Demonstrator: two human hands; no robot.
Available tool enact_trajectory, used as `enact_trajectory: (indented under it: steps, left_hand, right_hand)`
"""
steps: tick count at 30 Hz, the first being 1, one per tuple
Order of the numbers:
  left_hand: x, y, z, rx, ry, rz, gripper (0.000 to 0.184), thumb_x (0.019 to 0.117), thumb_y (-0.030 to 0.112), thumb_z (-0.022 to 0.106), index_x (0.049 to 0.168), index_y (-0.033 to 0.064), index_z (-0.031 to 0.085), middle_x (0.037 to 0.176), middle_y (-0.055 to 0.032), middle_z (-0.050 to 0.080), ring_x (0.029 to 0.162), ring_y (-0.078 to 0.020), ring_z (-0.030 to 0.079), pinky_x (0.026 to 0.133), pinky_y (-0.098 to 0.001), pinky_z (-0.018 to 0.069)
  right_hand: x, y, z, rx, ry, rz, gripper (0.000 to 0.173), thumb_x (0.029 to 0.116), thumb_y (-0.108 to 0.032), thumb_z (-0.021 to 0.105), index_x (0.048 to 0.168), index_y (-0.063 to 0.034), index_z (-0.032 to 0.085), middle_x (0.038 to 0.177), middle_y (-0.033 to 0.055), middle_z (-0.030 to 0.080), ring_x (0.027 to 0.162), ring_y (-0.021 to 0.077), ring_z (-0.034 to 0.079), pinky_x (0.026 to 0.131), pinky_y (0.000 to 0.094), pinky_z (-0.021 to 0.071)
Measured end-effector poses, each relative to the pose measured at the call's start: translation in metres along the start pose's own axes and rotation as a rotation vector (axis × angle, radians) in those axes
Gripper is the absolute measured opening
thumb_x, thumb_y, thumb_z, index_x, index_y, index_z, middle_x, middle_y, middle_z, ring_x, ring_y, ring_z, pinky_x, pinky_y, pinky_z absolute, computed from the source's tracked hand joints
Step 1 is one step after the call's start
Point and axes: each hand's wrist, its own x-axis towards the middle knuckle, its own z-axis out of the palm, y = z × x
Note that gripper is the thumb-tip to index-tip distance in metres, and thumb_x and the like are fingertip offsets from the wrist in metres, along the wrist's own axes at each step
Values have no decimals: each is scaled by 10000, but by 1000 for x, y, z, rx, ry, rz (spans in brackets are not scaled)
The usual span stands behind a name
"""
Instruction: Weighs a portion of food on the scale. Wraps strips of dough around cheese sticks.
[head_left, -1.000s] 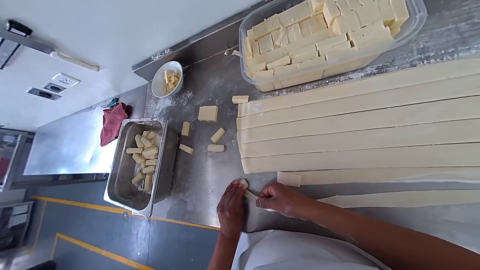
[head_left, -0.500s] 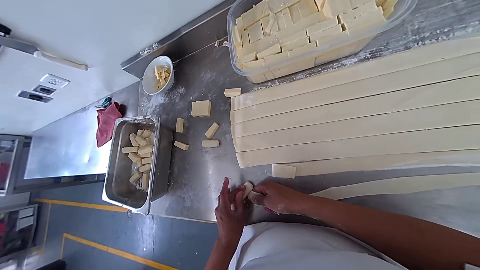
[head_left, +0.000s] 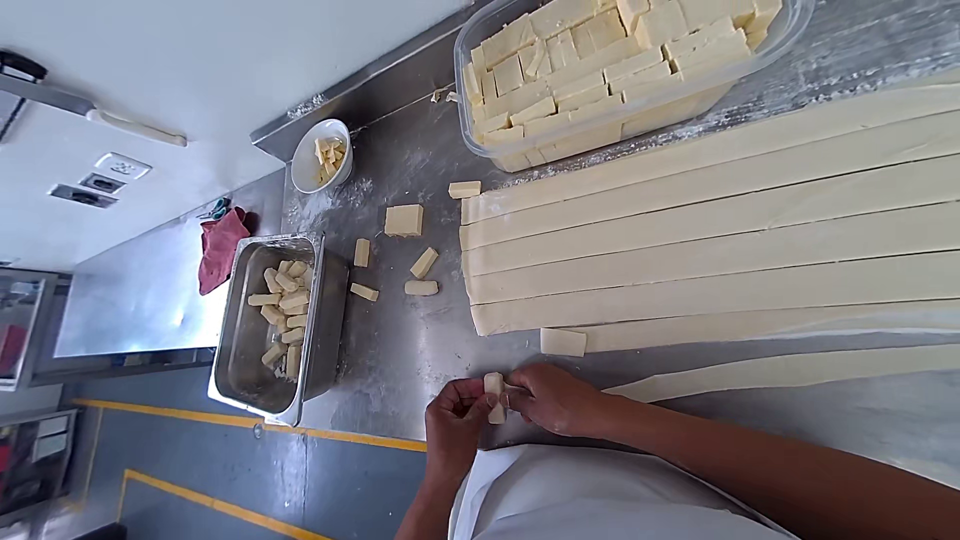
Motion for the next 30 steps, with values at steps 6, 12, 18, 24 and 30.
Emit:
enact_trajectory:
  steps: [6, 12, 18, 24, 30]
  left_hand:
    - [9, 14, -12, -302, -274, -146, 380, 877, -42, 685, 1247, -94, 613, 1080, -82, 744, 960, -124, 719, 892, -302, 592]
    - [7, 14, -7, -225, -369, -304, 469, 773, -45, 768, 1203, -68, 584, 907, -39, 723, 799, -112, 711, 779, -299, 606]
    - [44, 58, -102, 215, 6, -30, 526, 787, 114, 807, 1264, -13, 625, 928, -94, 694, 752, -160, 671, 705, -354, 586]
    - [117, 98, -187, 755, 650, 117, 680, 840, 242, 856, 1358, -90, 567, 1396, -355, 517, 1292, -526, 504, 1075, -663, 388]
    - [137, 67, -92, 911, 150, 331, 309, 986, 102, 633, 1265, -25, 678, 1374, -227, 610, 1312, -384, 563, 1113, -525, 444]
  right_hand:
    - [-11, -19, -3, -219, 50, -118, 379, 1090, -280, 496, 1113, 66, 648, 1043, 239, 649, 1009, 376, 633, 906, 535, 479]
    - [-14, -15, 3, -460, 33, -137, 299, 1058, -169, 512, 1075, 81, 675, 1137, 274, 645, 1106, 437, 630, 923, 585, 491]
    - [-16, 5, -15, -166, 262, -303, 360, 1048, -258, 564, 1002, 61, 723, 941, 222, 674, 919, 355, 658, 858, 503, 513]
    - [-21, 6, -17, -92, 141, -148, 364, 1089, -198, 429, 1282, 44, 618, 1216, 258, 616, 1118, 363, 610, 987, 489, 474]
    - [-34, 14, -13, 26, 358, -208, 304, 975, -9, 505, 1175, -14, 735, 1042, 184, 638, 940, 250, 609, 836, 373, 510]
